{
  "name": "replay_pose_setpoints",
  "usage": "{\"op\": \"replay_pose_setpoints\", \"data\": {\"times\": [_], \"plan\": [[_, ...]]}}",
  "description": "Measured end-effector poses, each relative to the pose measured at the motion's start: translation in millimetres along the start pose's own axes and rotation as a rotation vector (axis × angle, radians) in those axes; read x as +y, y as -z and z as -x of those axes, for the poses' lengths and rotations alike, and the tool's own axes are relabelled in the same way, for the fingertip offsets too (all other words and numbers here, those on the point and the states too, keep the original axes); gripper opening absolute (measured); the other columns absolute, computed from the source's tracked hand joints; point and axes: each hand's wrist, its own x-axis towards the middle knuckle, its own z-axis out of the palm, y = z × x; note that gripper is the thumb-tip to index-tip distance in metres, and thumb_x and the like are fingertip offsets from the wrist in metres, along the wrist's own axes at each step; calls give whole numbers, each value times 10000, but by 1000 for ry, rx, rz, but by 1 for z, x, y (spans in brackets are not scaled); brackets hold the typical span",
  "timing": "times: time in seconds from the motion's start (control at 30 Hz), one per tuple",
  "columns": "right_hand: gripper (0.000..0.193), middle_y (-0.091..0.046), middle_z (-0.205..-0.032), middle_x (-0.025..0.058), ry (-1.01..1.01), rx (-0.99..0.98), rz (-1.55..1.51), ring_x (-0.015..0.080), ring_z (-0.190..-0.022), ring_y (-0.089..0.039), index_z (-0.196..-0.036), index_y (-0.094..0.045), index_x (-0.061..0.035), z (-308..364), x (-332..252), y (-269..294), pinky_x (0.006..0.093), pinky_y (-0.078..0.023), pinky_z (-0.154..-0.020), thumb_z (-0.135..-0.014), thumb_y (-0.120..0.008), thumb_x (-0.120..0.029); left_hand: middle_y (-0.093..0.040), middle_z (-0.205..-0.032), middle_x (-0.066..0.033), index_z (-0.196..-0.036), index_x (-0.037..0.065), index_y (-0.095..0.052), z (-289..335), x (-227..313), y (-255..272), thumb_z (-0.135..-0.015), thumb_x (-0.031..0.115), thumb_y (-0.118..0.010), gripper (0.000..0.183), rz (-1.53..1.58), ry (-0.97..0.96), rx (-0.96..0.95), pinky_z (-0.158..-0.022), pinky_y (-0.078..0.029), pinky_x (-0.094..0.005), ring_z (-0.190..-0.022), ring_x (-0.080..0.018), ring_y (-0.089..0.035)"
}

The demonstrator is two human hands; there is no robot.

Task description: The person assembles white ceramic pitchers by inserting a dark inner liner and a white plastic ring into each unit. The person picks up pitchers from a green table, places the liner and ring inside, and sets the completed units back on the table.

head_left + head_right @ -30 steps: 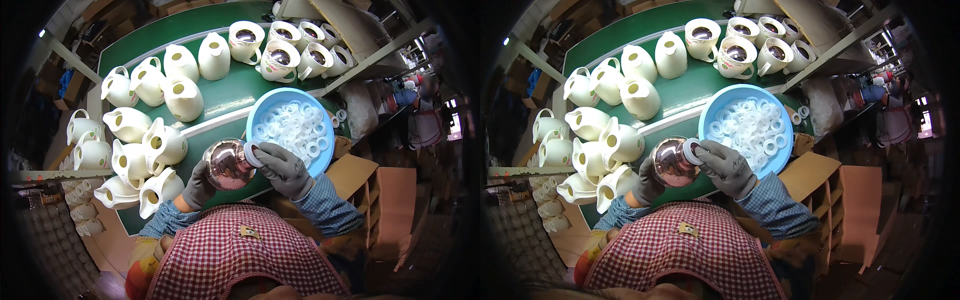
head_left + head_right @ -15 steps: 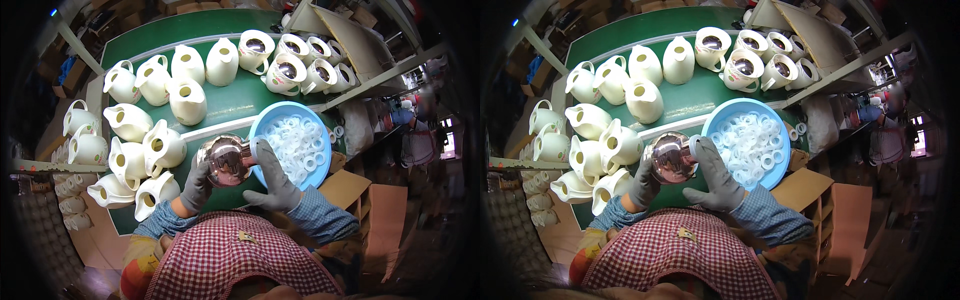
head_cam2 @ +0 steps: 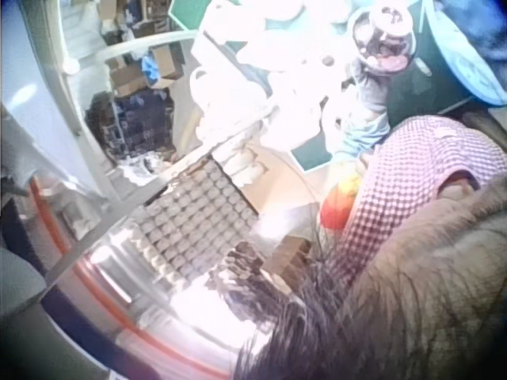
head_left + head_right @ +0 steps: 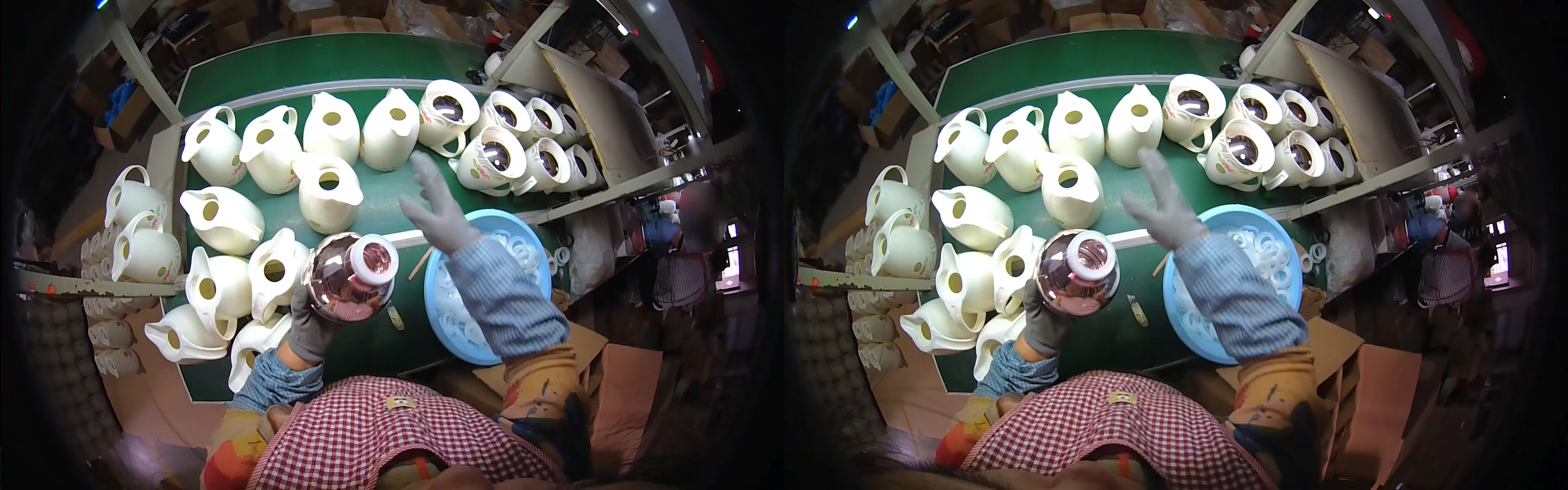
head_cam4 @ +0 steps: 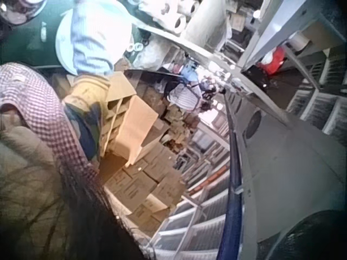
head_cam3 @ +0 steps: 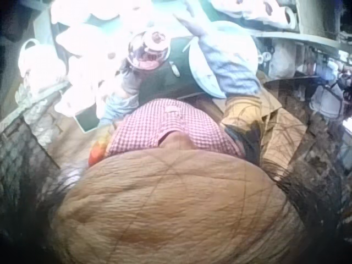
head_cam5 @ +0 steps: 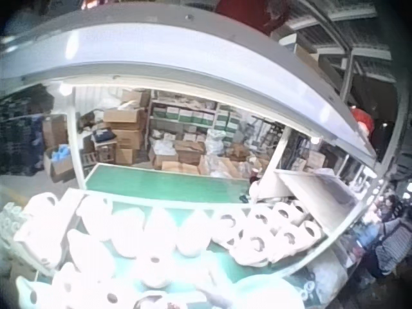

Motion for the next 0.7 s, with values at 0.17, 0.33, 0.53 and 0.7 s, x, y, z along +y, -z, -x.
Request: {"op": "replay_pose_setpoints", "data": {"times": [0.17,0.33,0.53,0.7], "plan": [[1054,-43,-1695,227,-382,115,615,434,-1540,-197,-1651,-123,-236,-115,29,0,468,-260,-1239,-837,-745,-482,-402,-1603,-96,-1576,159,-360,-5,-4,-2,-886,735,-557,920,82,13,68,-1225,-294,-528,-1456,-327,-398],[607,-206,-1684,184,-577,142,647,388,-1465,-396,-1538,-465,-306,-155,78,-21,422,-311,-1220,-967,-585,-475,-430,-1576,-113,-1557,117,-375,-6,-1,-6,-942,695,-504,854,50,25,24,-1217,-320,-503,-1434,-320,-426],[445,-608,-1393,168,-329,325,537,330,-1162,-644,-1430,-593,-189,-102,102,21,383,-495,-1015,-1000,-614,-302,-434,-1568,-128,-1567,110,-349,-5,-3,-5,-928,713,-508,892,-19,-8,77,-1209,-331,-511,-1430,-328,-434],[354,-707,-1140,118,90,467,70,201,-1020,-668,-1325,-614,43,35,16,125,307,-518,-916,-1011,-589,-117,-440,-1565,-121,-1556,130,-373,-1,-7,6,-949,644,-536,813,41,57,107,-1213,-328,-517,-1430,-328,-435]]}}
